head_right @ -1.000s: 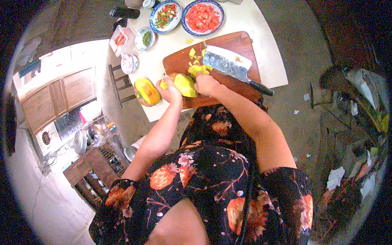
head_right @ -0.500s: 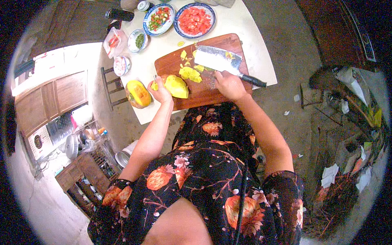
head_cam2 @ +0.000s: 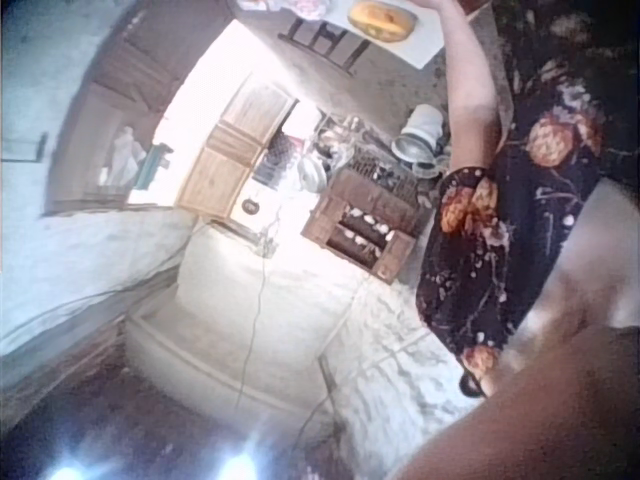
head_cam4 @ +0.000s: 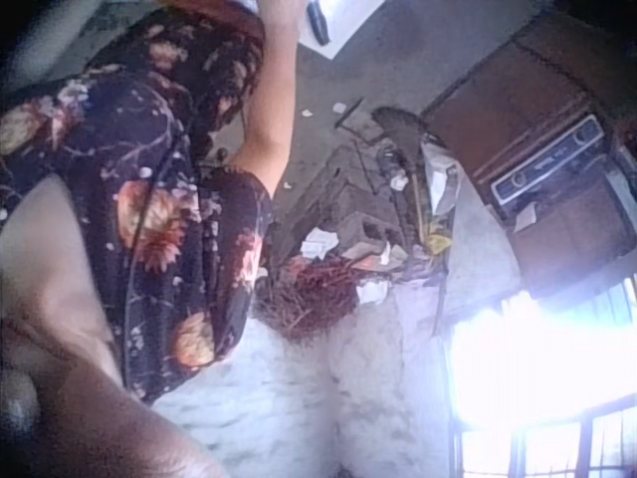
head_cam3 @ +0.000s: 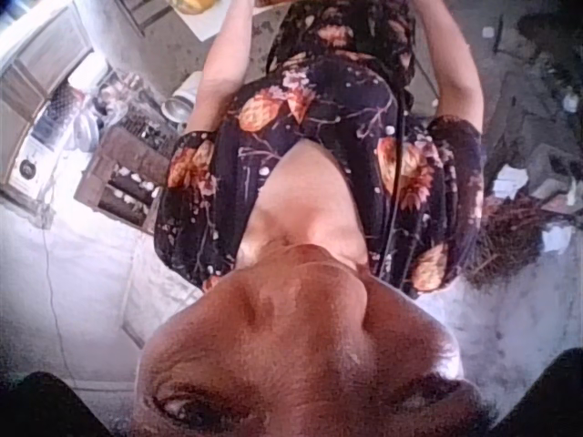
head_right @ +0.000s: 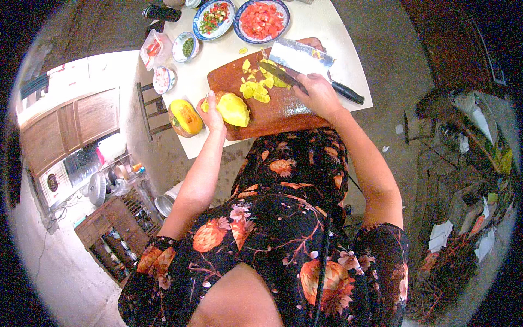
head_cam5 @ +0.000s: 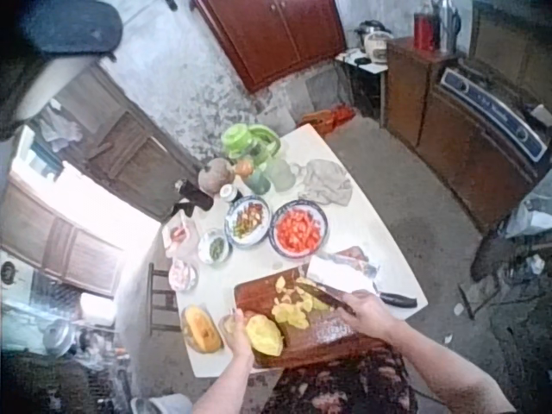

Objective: The person peels a yellow squash using a fork on a wooden cutting board. They scrape the skin off in strips, rotate the squash, and gather the peels on the board. A second person briefly assists by holding the squash steady.

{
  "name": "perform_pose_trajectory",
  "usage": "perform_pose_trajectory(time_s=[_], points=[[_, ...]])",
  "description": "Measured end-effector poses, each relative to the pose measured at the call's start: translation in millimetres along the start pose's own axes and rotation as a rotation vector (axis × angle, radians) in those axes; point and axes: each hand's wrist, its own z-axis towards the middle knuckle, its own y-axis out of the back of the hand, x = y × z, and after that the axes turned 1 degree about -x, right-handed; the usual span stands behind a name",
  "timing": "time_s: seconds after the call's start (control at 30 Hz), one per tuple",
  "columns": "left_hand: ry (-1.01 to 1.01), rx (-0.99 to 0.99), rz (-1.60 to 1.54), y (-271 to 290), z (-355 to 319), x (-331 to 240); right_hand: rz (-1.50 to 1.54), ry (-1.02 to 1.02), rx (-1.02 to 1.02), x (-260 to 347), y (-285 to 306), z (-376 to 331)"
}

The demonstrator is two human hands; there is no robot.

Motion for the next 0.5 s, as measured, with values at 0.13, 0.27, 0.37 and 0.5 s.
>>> perform_pose_trajectory(time_s=[0.13, 0.27, 0.37, 0.5], points=[[0.043, 0.070, 0.003, 8, 10, 3, 0.078, -0.277, 0.144, 5, 0, -18], [0.160, 0.203, -0.089, 23, 19, 1, 0.004, -0.232, 0.164, 20, 11, -24], [0.152, 0.231, -0.071, 29, 20, 3, -0.163, -0.127, 0.093, 17, 19, -21], [0.135, 0.206, -0.134, 23, 21, 10, -0.336, 0.046, 0.080, -24, 38, -23]])
